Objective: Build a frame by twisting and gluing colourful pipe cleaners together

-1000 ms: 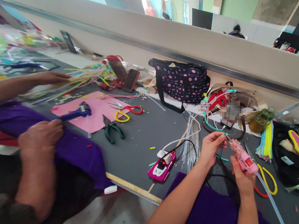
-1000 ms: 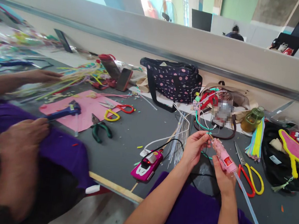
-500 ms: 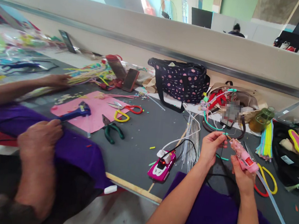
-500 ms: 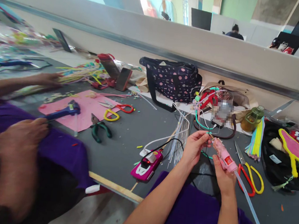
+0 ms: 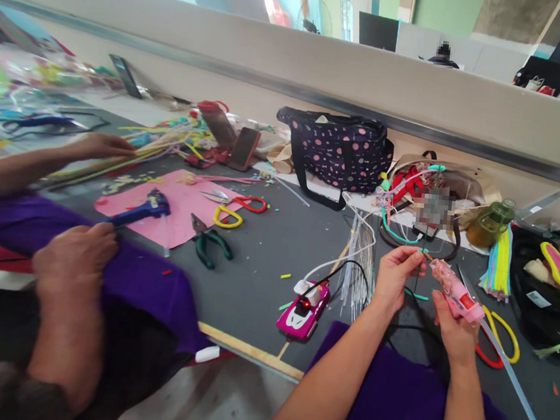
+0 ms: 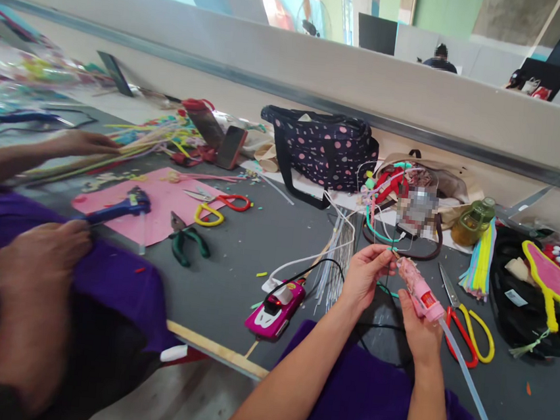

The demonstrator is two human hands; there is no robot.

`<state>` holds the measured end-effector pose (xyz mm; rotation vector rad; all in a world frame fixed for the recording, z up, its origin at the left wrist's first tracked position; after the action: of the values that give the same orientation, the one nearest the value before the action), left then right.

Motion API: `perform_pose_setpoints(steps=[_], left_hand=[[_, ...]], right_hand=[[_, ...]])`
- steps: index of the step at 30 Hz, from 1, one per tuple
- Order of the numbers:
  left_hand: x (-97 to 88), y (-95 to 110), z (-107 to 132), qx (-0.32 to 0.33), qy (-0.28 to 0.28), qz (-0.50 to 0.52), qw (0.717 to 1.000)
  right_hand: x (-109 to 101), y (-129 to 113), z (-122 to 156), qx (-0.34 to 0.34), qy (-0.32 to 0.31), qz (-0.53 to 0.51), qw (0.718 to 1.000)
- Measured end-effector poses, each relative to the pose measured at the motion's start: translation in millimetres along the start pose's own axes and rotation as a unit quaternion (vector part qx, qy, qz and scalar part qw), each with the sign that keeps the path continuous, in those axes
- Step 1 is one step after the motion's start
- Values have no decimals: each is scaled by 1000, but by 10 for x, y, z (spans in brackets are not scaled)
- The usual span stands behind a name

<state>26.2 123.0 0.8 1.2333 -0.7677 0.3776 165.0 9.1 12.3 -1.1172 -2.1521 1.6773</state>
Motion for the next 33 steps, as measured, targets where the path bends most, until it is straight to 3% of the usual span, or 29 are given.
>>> perform_pose_setpoints(steps=[14,22,33], left_hand=[[-10,4,2,2,5,-1,1000],[-25,-1,-17,6,7,0,1000],[-49,9,-33,15,15,-12,1000]], right_hand=[[76,-183,7,-66,-43,71,994],[9,-258,16,-84,1,95,992],[26,-258,32,-133,4,141,981]])
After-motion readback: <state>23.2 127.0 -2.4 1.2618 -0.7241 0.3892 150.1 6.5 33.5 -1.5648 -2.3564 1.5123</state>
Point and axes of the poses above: each hand's wrist, its own z-axis away from the middle knuckle, its own x-axis out of the palm, y = z × x, the point moved 10 cm from there along -z, towards the middle knuckle, and after that the axes turned 4 degrees about -x, right-handed, at the moved point
